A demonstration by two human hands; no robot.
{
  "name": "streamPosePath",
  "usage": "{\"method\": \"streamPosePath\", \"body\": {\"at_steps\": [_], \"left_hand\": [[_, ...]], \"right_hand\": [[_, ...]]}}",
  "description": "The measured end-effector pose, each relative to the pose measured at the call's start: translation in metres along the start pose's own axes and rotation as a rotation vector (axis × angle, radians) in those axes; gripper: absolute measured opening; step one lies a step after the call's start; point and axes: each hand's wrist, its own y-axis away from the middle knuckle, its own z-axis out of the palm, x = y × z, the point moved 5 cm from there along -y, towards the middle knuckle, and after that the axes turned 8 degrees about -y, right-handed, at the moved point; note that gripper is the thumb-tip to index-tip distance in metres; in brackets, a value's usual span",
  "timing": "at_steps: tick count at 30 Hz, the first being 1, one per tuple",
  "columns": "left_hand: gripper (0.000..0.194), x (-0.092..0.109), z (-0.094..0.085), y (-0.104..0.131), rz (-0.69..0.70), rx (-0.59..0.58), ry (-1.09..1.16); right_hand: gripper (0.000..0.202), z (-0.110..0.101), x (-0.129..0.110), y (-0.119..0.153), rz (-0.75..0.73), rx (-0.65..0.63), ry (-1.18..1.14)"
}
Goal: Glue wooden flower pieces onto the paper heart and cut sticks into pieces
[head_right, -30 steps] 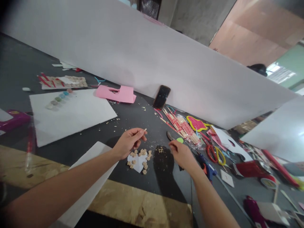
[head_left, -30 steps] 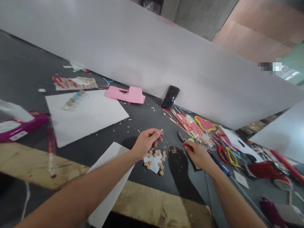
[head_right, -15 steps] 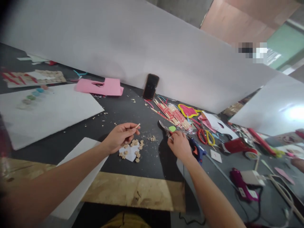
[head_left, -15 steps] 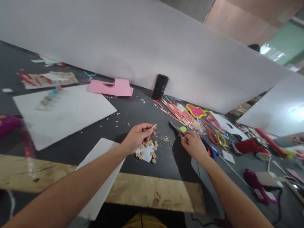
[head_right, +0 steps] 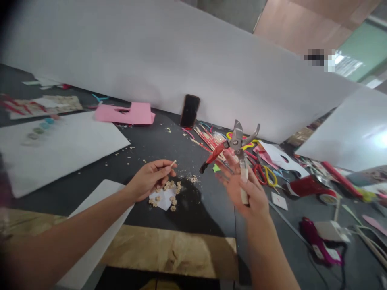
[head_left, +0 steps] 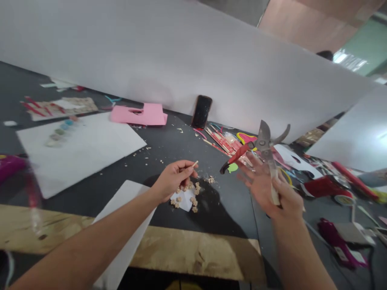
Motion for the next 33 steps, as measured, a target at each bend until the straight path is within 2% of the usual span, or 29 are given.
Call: {"method": "streamPosePath", "body": {"at_steps": [2, 4, 7, 9, 14, 19, 22, 25, 27, 30, 33], "left_hand": [[0.026, 0.001, -0.001, -0.001, -0.001, 0.003, 0.001], [0.025, 0.002, -0.002, -0.002, 0.009, 0.000, 0.012], [0.024, 0.004, -0.002, -0.003, 0.015, 0.011, 0.020], [0.025, 0.005, -0.002, -0.002, 0.002, 0.024, 0.025], [0.025, 0.006, -0.002, -0.002, -0.038, 0.043, 0.054], [0.021, 0.005, -0.003, -0.002, -0.045, 0.043, 0.087], [0.020, 0.004, -0.003, -0.001, -0.045, 0.037, 0.089], [0.020, 0.003, -0.002, 0.000, -0.063, 0.037, 0.078], [0.020, 0.003, -0.002, 0.000, -0.071, 0.040, 0.070], [0.020, 0.004, -0.002, 0.000, -0.066, 0.044, 0.074], [0.020, 0.004, -0.002, -0.001, -0.051, 0.054, 0.088]], "right_hand": [[0.030, 0.006, 0.017, -0.001, 0.046, -0.010, -0.120], [0.029, 0.005, 0.034, -0.002, 0.087, 0.021, -0.134], [0.037, -0.007, 0.048, -0.001, 0.059, 0.122, -0.045], [0.042, -0.017, 0.052, -0.001, 0.021, 0.146, -0.010], [0.022, -0.026, 0.048, -0.008, -0.044, 0.033, -0.076], [0.020, -0.012, 0.029, -0.007, -0.055, -0.029, -0.275], [0.019, -0.010, 0.024, 0.001, -0.021, 0.031, -0.281], [0.021, -0.017, 0.034, 0.007, 0.061, 0.170, -0.210], [0.022, -0.019, 0.043, 0.008, 0.126, 0.219, -0.155], [0.027, -0.015, 0.056, 0.007, 0.212, 0.184, 0.028], [0.023, -0.006, 0.061, 0.005, 0.180, 0.067, 0.481]]}}
